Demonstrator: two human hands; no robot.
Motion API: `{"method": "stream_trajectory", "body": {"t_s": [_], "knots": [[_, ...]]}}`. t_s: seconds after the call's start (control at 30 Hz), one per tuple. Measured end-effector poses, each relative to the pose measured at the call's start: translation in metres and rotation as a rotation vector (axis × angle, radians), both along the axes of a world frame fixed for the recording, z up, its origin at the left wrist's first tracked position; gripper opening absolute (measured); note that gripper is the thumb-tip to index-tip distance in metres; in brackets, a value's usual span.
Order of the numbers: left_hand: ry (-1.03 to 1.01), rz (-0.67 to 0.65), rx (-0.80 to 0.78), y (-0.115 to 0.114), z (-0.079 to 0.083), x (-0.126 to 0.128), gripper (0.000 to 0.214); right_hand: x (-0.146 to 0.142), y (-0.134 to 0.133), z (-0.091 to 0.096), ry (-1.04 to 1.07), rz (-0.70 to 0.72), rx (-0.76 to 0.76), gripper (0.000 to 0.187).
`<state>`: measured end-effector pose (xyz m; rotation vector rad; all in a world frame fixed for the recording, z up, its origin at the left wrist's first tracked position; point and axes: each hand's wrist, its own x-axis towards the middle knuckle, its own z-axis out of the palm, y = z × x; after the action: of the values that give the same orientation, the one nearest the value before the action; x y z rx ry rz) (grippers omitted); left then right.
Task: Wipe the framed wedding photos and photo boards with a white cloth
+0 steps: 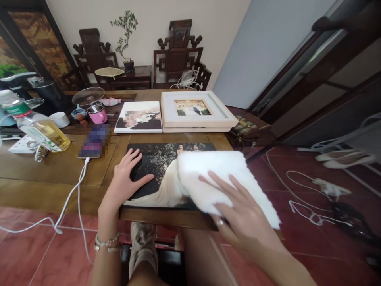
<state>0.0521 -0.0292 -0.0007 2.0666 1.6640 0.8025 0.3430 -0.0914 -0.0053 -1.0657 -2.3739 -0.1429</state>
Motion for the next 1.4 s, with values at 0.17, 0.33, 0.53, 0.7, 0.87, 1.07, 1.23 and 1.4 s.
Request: {"method": "stream_trajectory", "body": {"t_s": [0.17,0.33,0.53,0.7,0.87,1.07,1.23,1.4], "knots": [[0.01,-0.013,0.0,-0.001,0.0,0.0,0.064,0.002,-0.014,0.003,0.019,0.117,-0.033,0.023],[0.014,-0.014,-0.003,-0.001,0.001,0.0,0.064,0.015,0.045,0.008,-0.037,-0.004,-0.066,0.018],[0.024,-0.019,-0.003,-0.001,0.001,0.0,0.067,0.014,0.112,0.01,-0.058,-0.112,-0.09,0.021],[0.011,-0.013,-0.009,0.001,0.002,0.0,0.065,0.007,0.079,0.007,-0.075,-0.082,-0.035,0.017],[0.015,-0.031,-0.003,0.004,0.001,-0.001,0.064,0.002,0.012,0.009,-0.025,0.041,-0.064,0.021],[0.04,-0.028,-0.007,0.002,0.001,-0.001,0.064,0.003,-0.012,0.01,0.051,0.136,-0.056,0.022],[0.047,-0.027,-0.008,0.002,0.002,-0.001,0.066,0.008,0.01,0.008,0.046,0.041,-0.049,0.022],[0.033,-0.026,-0.004,0.0,0.003,0.0,0.065,0.019,0.055,0.005,0.01,-0.067,-0.072,0.017]]}}
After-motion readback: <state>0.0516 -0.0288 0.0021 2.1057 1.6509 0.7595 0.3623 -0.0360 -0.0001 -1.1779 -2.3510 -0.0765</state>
